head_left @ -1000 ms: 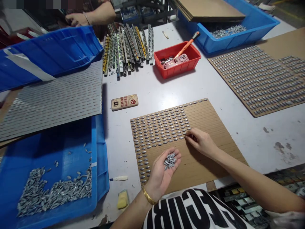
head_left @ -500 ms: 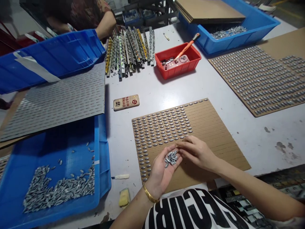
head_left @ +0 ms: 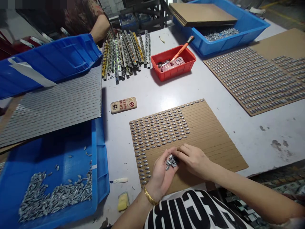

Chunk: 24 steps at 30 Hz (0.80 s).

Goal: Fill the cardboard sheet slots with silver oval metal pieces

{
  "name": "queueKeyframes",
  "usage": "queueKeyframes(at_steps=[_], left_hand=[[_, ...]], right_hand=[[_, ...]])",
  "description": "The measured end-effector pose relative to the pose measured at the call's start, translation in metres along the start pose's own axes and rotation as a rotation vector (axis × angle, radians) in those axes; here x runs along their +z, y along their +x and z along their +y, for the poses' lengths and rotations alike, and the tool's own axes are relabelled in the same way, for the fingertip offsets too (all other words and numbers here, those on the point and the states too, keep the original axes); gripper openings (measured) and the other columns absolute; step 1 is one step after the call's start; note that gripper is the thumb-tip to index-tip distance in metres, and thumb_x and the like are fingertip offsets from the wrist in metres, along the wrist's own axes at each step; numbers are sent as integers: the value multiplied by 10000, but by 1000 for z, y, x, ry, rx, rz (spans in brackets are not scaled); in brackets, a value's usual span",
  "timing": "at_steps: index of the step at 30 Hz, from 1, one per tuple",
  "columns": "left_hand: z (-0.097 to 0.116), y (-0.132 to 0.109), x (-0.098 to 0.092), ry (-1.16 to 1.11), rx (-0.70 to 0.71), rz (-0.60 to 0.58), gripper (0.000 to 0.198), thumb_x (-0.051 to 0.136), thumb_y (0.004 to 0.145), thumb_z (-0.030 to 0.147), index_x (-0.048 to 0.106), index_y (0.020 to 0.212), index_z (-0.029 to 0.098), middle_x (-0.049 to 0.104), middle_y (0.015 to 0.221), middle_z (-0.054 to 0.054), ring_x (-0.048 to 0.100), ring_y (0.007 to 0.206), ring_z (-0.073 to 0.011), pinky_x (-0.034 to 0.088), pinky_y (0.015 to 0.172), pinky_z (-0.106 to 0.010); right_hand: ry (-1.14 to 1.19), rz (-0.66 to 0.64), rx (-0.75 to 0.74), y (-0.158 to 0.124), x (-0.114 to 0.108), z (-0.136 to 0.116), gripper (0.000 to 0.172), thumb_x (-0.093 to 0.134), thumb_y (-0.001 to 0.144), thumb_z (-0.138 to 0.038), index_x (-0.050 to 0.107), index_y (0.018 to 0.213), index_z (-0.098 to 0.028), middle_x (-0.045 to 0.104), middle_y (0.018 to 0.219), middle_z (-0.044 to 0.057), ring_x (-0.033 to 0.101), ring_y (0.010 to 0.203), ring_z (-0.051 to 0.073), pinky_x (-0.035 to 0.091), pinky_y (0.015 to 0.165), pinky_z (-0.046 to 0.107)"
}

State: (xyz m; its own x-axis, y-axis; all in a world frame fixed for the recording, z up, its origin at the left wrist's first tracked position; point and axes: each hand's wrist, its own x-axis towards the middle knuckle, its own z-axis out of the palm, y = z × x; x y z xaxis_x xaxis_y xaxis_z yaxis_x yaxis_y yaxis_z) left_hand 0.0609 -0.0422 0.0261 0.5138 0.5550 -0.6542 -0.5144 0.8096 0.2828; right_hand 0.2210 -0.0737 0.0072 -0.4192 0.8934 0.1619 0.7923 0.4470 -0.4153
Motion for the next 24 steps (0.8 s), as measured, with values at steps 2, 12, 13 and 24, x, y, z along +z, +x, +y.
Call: queueKeyframes(at_steps=[2, 12, 13, 24], left_hand=[[0, 0, 0, 19, -6, -22, 290, 559, 867, 325, 690, 1044, 136, 640, 1170, -123, 526, 1154, -242, 419, 966, -358], [0, -2, -1, -21, -51, 84, 284, 566, 868, 307, 676, 1039, 108, 646, 1160, -153, 575, 1112, -238, 425, 997, -379], [0, -2, 0, -30, -64, 94, 285, 573, 864, 308, 671, 1035, 101, 648, 1155, -162, 584, 1103, -241, 426, 998, -382], [-2, -2, -1, -8, -85, 142, 312, 630, 829, 288, 644, 1057, 76, 638, 1172, -204, 608, 1090, -271, 422, 1019, -405]], right_hand=[[-42, 1, -22, -1, 0, 2, 330, 404, 854, -54, 602, 1094, -165, 603, 867, 86, 502, 750, 189, 433, 667, 322], [32, -33, 111, -12, -3, 18, 155, 477, 902, -152, 610, 975, -186, 603, 812, 59, 549, 737, 167, 417, 622, 262], [80, -51, 136, -14, -5, 19, 146, 475, 898, -147, 604, 953, -187, 605, 821, 57, 556, 745, 165, 424, 632, 260], [334, 109, 353, -16, -17, 80, 89, 517, 882, -224, 604, 881, -202, 645, 808, 30, 580, 724, 160, 463, 671, 284]])
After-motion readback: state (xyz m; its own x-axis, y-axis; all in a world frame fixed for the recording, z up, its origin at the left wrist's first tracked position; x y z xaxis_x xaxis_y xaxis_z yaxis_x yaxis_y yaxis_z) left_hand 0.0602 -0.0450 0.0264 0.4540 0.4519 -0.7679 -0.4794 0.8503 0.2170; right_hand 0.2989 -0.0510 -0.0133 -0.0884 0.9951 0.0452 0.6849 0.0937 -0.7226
